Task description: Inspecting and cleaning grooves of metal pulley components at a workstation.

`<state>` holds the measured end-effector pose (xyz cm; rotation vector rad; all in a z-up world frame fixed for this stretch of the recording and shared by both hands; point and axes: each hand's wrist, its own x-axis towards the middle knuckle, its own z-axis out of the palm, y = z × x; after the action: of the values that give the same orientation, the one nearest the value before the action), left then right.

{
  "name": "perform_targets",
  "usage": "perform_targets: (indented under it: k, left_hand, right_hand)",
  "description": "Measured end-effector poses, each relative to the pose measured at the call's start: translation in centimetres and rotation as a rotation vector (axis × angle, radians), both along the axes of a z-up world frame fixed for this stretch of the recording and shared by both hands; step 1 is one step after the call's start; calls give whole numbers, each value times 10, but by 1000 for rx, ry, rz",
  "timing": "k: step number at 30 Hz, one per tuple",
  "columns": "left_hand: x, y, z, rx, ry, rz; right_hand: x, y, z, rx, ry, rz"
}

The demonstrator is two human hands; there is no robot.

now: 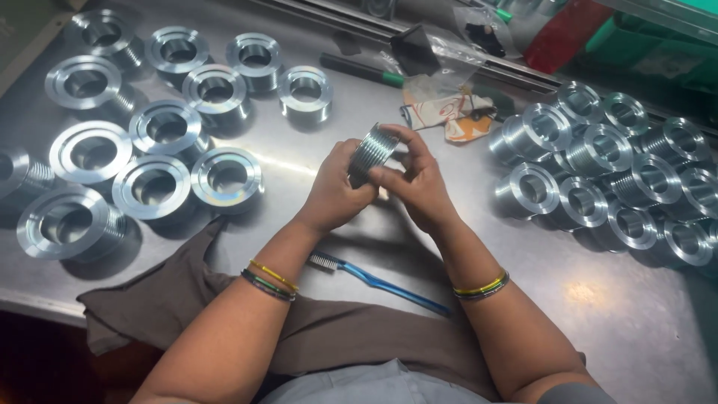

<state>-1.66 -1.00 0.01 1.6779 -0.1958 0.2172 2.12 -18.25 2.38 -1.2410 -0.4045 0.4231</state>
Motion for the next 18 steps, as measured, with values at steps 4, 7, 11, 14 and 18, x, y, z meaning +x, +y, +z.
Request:
perform_targets:
  k: [4, 7, 11, 14, 18]
  left_hand:
    - [2, -2, -8, 122, -206, 29]
    - [1, -3, -9, 89, -139, 22]
    - [0, -1, -9, 129, -141, 44]
    - [2, -2, -10, 170, -195, 61]
    - [2, -2, -1, 51, -71, 17]
  right_hand:
    - [5, -3, 2, 58, 255, -18]
    - [3, -6, -3, 184, 553, 33]
    - [2, 0, -2, 14, 153, -21]
    - [7, -4, -2, 108, 396, -4]
    - [-4, 0, 2, -42, -10, -11]
